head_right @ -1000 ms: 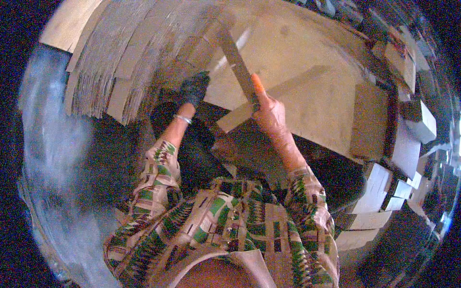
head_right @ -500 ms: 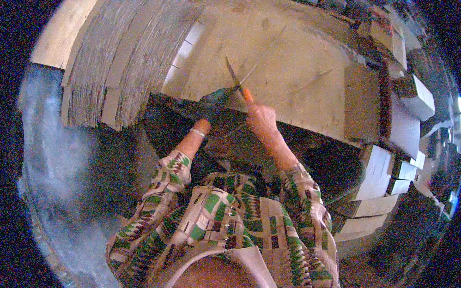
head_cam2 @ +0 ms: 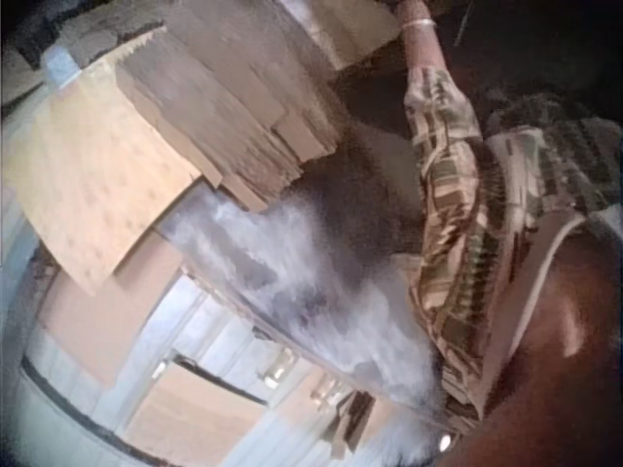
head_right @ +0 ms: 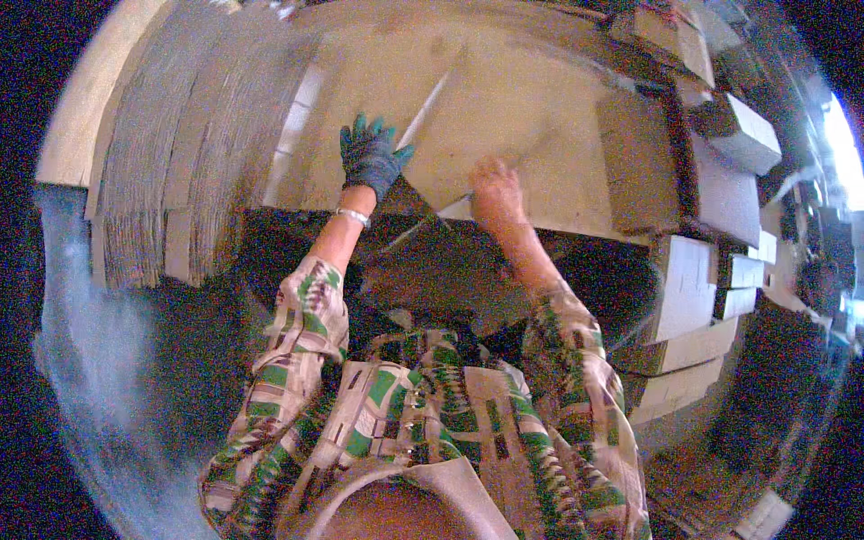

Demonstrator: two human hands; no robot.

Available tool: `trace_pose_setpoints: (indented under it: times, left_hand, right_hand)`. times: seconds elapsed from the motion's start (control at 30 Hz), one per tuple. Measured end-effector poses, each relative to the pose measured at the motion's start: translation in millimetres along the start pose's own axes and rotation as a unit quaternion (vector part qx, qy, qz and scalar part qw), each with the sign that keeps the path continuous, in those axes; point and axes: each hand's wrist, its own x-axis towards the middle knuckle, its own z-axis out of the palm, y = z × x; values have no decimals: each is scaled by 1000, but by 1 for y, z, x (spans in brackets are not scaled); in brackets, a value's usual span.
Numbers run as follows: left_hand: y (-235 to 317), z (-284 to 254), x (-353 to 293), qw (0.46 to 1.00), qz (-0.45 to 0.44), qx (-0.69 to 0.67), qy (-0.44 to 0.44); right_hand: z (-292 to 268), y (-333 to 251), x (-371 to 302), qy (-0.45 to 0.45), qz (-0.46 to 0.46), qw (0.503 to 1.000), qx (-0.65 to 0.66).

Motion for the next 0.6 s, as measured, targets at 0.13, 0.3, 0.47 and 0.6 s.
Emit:
trace_pose_setpoints:
  times: [0.13, 0.3, 0.47, 0.6]
  left_hand:
    - [-16, 15, 9, 993, -11, 59, -100]
    - [-19, 9, -11, 991, 21, 58, -120]
    - [-14, 4, -25, 998, 39, 34, 25]
    - [39, -17, -15, 994, 54, -93, -37]
  right_hand:
    - [-13, -43, -2, 5, -51, 994, 101]
    - [-9, -55, -5, -31, -68, 978, 194]
    - [-27, 68, -6, 131, 84, 986, 52]
    - [-45, 210, -48, 69, 361, 902, -226]
